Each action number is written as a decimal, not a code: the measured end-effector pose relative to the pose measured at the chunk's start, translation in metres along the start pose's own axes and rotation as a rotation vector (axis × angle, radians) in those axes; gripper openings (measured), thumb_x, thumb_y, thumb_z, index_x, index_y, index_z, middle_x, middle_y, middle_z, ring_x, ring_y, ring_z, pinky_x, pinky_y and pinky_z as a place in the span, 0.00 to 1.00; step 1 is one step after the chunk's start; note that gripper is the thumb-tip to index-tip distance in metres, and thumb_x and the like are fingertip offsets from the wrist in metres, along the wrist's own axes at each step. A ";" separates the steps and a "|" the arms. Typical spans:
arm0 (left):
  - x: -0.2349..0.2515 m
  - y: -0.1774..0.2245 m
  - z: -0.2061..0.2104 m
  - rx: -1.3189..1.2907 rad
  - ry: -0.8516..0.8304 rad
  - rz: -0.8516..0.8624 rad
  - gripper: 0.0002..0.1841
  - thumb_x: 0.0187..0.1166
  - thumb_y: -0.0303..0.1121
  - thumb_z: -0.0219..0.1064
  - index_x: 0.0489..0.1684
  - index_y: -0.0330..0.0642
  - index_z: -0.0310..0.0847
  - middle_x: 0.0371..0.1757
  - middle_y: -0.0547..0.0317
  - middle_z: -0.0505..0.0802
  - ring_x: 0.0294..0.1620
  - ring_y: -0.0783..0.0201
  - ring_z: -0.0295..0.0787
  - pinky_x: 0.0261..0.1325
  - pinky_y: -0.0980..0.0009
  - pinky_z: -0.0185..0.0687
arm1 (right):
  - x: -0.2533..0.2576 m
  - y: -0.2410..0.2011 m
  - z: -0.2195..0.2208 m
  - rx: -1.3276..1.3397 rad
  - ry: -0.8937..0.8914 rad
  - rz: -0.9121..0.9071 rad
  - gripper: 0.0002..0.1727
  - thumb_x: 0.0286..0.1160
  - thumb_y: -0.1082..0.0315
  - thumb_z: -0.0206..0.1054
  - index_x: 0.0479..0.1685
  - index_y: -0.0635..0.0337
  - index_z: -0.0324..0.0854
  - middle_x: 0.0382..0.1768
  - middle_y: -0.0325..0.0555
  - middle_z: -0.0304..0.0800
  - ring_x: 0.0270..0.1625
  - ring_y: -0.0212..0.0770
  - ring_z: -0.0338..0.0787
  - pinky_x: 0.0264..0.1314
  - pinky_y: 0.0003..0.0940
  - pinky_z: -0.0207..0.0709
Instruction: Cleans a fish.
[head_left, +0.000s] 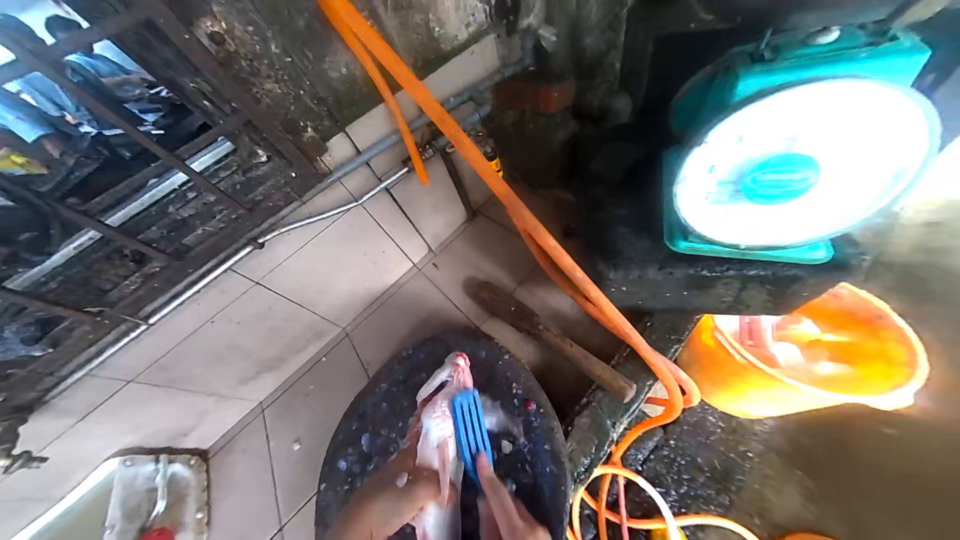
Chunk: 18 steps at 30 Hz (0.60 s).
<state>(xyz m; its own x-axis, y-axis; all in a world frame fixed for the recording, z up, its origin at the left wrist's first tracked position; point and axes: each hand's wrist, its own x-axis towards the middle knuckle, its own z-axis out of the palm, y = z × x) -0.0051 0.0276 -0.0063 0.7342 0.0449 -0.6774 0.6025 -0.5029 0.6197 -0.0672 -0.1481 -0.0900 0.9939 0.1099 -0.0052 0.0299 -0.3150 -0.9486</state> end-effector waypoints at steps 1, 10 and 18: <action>0.001 -0.002 0.002 0.000 -0.004 0.021 0.39 0.64 0.30 0.72 0.83 0.37 0.65 0.61 0.48 0.90 0.59 0.59 0.90 0.61 0.55 0.88 | 0.022 -0.007 0.000 -0.033 0.066 -0.025 0.27 0.85 0.68 0.60 0.84 0.54 0.75 0.47 0.53 0.96 0.38 0.49 0.96 0.42 0.52 0.91; 0.005 -0.001 0.004 0.087 -0.054 0.035 0.37 0.68 0.33 0.71 0.83 0.37 0.67 0.64 0.44 0.89 0.62 0.56 0.89 0.67 0.52 0.85 | 0.017 -0.003 -0.008 -0.151 0.066 -0.056 0.26 0.86 0.66 0.59 0.83 0.51 0.77 0.44 0.51 0.97 0.36 0.48 0.96 0.39 0.52 0.91; 0.003 0.005 0.002 0.085 -0.090 0.040 0.38 0.69 0.34 0.72 0.85 0.40 0.64 0.62 0.45 0.90 0.58 0.55 0.90 0.61 0.53 0.87 | 0.041 0.018 -0.063 -0.607 0.106 -0.291 0.25 0.81 0.65 0.62 0.77 0.35 0.83 0.35 0.51 0.94 0.24 0.51 0.92 0.23 0.52 0.86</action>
<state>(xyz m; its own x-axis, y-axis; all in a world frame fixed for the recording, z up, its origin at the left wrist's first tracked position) -0.0004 0.0236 -0.0065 0.7237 -0.0519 -0.6881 0.5421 -0.5743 0.6134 -0.0196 -0.2091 -0.0874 0.9404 0.1875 0.2836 0.3212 -0.7632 -0.5606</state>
